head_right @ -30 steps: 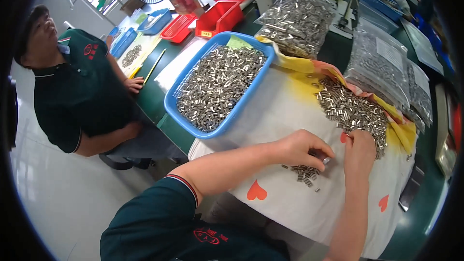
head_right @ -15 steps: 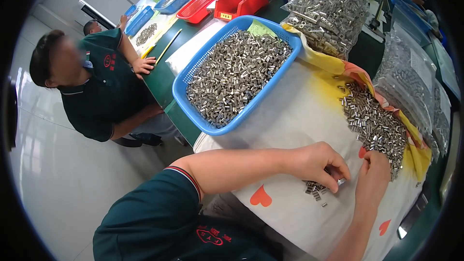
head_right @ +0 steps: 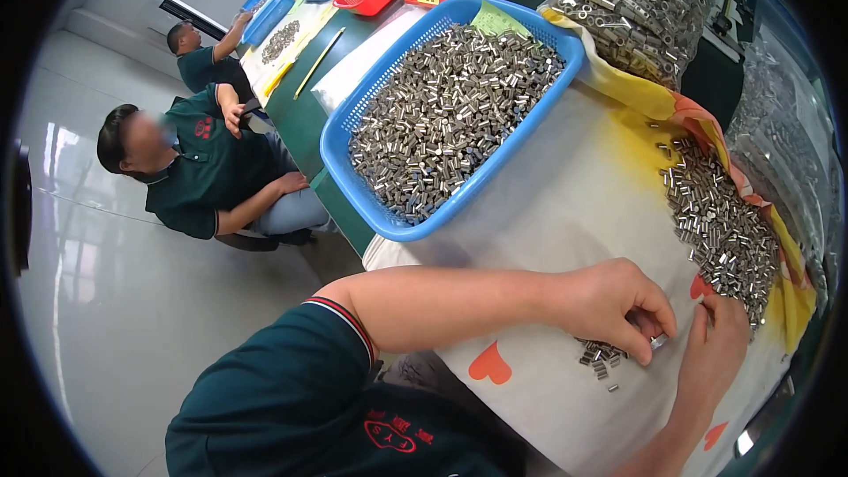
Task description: Inspecting and sorting small metal industrial components at a factory workbench.
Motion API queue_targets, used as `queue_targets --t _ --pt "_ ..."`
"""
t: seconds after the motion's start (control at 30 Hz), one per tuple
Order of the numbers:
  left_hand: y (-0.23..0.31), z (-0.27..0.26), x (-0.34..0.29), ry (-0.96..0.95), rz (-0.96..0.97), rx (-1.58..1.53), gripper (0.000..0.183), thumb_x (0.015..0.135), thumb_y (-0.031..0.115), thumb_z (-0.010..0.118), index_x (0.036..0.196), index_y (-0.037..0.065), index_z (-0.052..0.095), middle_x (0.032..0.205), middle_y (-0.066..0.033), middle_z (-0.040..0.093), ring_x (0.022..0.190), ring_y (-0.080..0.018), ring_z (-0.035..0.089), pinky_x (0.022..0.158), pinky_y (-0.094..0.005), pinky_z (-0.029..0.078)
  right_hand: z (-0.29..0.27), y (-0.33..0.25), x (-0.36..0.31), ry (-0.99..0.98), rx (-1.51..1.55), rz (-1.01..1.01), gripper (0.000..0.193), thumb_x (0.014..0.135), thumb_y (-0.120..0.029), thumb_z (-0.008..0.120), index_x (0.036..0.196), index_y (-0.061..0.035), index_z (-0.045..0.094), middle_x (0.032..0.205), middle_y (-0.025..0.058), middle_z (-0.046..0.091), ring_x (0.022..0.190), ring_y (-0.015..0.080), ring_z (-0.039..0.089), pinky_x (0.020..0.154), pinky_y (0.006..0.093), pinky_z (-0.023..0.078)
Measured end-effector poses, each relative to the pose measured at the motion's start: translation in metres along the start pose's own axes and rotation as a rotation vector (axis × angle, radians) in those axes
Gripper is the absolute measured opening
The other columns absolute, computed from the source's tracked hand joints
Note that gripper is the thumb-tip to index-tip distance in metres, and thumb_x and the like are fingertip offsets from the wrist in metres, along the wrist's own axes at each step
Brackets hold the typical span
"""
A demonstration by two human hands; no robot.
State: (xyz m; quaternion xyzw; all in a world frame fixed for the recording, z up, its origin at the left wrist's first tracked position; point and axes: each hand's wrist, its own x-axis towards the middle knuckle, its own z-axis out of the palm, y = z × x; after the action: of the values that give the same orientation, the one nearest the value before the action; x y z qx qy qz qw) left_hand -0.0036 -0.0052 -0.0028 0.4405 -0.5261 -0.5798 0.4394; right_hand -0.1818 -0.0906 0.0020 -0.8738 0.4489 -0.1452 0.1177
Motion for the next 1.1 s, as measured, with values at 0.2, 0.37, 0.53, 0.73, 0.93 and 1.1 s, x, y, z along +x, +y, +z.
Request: queue_targets --t 0.2,0.37,0.53,0.73,0.93,1.1 --pt "0.0 -0.003 0.0 0.024 0.01 -0.044 0.032 0.064 0.008 0.073 0.093 0.001 0.062 0.077 -0.0047 0.064 0.071 -0.0087 0.059 0.066 -0.0219 0.048 0.003 -0.003 0.002 0.012 -0.001 0.005 0.007 0.078 -0.005 0.052 0.081 0.0007 0.054 0.081 0.0121 0.053 0.08 0.0289 0.051 0.072 0.0366 0.039" --pt "0.005 0.0 0.005 0.017 0.033 -0.081 0.033 0.064 0.008 0.073 0.093 0.0 0.062 0.077 -0.0042 0.063 0.071 -0.0074 0.057 0.066 -0.0214 0.048 -0.002 0.002 0.003 0.041 -0.017 0.005 0.006 0.076 -0.004 0.053 0.079 0.0008 0.053 0.08 0.0127 0.053 0.077 0.0288 0.051 0.07 0.0375 0.039" --pt "-0.003 -0.001 0.004 -0.003 -0.019 -0.057 0.032 0.066 0.007 0.072 0.096 0.001 0.062 0.082 -0.0032 0.062 0.075 -0.0066 0.056 0.07 -0.0214 0.047 0.0 -0.007 0.004 0.094 -0.048 -0.036 0.005 0.074 -0.004 0.055 0.076 0.0002 0.054 0.076 0.0127 0.054 0.073 0.0286 0.051 0.067 0.0388 0.039" --pt "-0.007 0.0 0.006 0.018 -0.035 -0.131 0.033 0.072 0.005 0.068 0.103 -0.001 0.058 0.091 -0.0025 0.06 0.081 -0.0069 0.055 0.075 -0.0213 0.047 -0.023 -0.021 -0.003 0.075 0.36 0.164 0.005 0.073 -0.002 0.057 0.075 0.0014 0.055 0.07 0.0089 0.058 0.057 0.0161 0.054 0.056 0.0263 0.043" --pt "-0.01 -0.002 0.007 0.059 0.019 -0.198 0.034 0.075 0.003 0.065 0.107 -0.003 0.055 0.093 -0.0043 0.06 0.085 -0.0076 0.056 0.077 -0.0218 0.047 -0.017 -0.027 -0.026 0.072 0.76 0.054 0.005 0.072 0.002 0.059 0.077 0.0003 0.057 0.072 0.0015 0.056 0.063 0.007 0.049 0.06 0.0207 0.041" --pt "-0.009 -0.003 0.005 0.037 0.026 -0.186 0.034 0.076 0.004 0.064 0.108 -0.002 0.055 0.093 -0.005 0.061 0.084 -0.008 0.057 0.077 -0.0221 0.047 -0.013 -0.039 -0.03 0.086 0.846 -0.003 0.007 0.071 0.004 0.059 0.077 0.0004 0.058 0.073 0.0031 0.057 0.065 0.009 0.05 0.062 0.021 0.041"
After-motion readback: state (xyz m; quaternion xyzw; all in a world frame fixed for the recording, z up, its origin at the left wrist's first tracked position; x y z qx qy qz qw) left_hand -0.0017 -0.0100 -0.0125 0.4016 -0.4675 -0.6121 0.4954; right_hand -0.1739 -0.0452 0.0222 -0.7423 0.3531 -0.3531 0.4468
